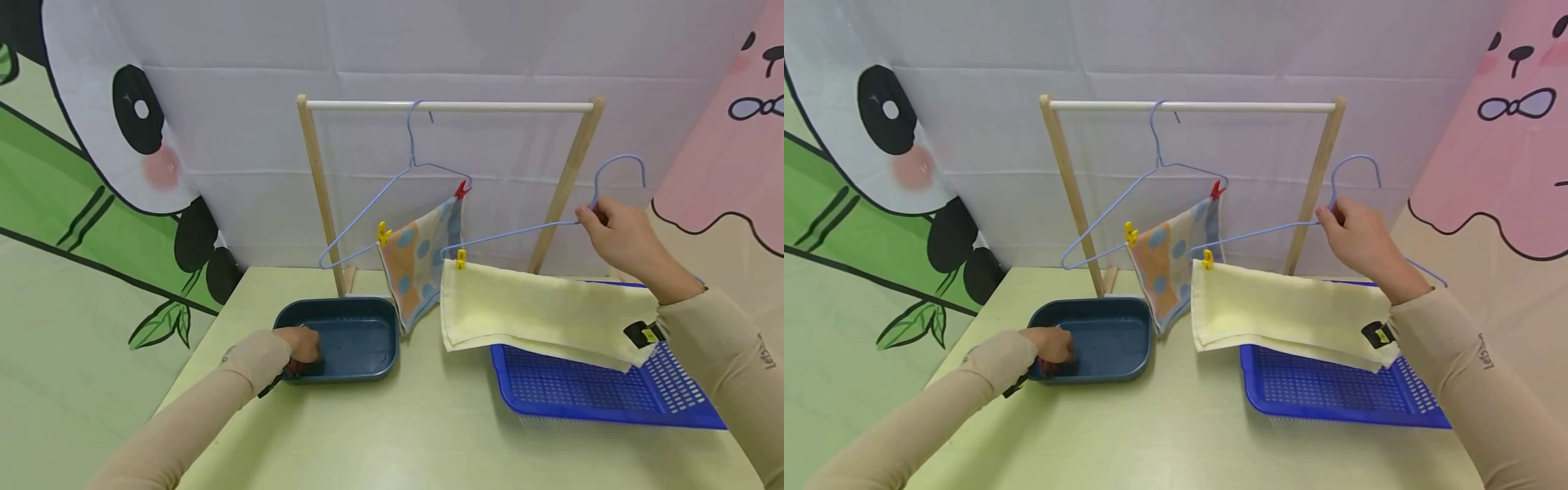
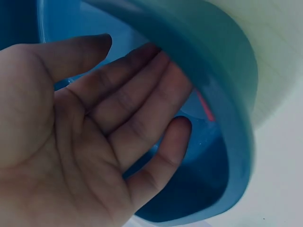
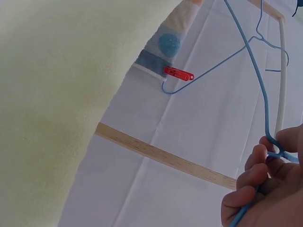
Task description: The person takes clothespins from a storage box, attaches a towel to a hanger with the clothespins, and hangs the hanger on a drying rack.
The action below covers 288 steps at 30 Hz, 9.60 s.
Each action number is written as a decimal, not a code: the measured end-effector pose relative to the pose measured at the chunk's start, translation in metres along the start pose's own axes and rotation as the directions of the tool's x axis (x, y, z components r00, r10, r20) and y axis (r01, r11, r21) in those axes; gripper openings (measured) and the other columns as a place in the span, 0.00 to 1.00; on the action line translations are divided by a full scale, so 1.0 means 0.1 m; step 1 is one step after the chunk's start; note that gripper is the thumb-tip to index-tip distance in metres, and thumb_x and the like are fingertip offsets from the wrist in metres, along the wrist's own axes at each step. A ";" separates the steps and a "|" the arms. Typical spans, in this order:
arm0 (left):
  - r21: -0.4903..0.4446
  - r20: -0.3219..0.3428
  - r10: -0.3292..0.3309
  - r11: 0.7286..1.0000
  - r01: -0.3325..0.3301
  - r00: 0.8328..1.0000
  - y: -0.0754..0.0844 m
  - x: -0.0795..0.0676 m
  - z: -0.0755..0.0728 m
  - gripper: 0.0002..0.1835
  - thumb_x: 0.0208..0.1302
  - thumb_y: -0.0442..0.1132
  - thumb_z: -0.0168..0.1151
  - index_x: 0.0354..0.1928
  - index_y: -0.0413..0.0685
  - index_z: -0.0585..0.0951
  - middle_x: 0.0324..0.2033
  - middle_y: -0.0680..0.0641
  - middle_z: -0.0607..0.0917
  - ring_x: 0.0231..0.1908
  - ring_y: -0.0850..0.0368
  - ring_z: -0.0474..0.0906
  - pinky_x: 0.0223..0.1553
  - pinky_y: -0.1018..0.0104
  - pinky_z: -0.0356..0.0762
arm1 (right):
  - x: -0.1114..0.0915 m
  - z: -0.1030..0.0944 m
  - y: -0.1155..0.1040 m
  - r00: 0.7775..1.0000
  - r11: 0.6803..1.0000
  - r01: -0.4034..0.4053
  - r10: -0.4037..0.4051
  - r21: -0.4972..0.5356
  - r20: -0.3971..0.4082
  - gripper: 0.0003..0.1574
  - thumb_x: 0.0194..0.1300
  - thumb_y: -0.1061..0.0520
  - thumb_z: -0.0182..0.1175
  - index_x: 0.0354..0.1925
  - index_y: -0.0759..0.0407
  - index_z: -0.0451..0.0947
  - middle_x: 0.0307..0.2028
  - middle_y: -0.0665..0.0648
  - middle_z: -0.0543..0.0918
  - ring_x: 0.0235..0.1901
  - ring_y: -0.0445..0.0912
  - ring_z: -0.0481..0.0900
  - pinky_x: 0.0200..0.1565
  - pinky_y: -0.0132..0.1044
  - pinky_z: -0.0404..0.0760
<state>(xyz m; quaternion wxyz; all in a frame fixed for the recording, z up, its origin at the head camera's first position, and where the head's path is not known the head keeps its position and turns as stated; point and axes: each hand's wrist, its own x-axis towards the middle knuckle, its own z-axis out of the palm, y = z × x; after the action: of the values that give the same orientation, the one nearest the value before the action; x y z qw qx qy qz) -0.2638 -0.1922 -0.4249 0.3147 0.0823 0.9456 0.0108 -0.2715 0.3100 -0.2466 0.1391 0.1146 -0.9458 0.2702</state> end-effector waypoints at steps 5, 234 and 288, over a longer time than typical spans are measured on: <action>-0.032 0.032 -0.012 0.999 0.013 0.999 0.00 0.00 -0.01 0.17 0.69 0.38 0.51 0.24 0.40 0.82 0.19 0.46 0.83 0.23 0.54 0.83 0.27 0.66 0.76 | 0.01 0.00 0.00 1.000 1.000 -0.001 0.001 0.003 0.007 0.30 0.72 0.38 0.39 0.34 0.64 0.69 0.22 0.59 0.67 0.19 0.50 0.61 0.19 0.39 0.59; 0.487 -0.453 0.891 0.219 -0.845 -0.030 2.71 -0.59 -0.79 0.02 0.61 0.36 0.65 0.31 0.51 0.85 0.32 0.58 0.85 0.36 0.63 0.77 0.40 0.75 0.63 | -0.05 0.22 -0.71 0.916 0.338 -0.367 -0.029 0.867 0.399 0.15 0.76 0.53 0.38 0.42 0.63 0.65 0.42 0.61 0.75 0.48 0.51 0.79 0.51 0.40 0.76; 0.631 -0.275 0.960 0.225 -0.743 0.057 3.04 -0.65 -0.75 0.07 0.65 0.35 0.60 0.31 0.52 0.84 0.29 0.59 0.83 0.32 0.67 0.75 0.41 0.75 0.64 | -0.02 0.23 -0.68 0.891 0.317 -0.376 -0.135 0.871 0.434 0.15 0.76 0.54 0.38 0.44 0.65 0.64 0.41 0.61 0.76 0.47 0.51 0.79 0.50 0.41 0.76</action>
<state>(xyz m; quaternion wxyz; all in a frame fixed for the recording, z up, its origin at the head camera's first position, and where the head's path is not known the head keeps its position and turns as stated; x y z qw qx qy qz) -0.2115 0.0996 -0.3042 -0.1115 0.6741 0.7268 0.0701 -0.2550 0.2416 -0.2335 -0.1872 0.1567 -0.6214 0.7445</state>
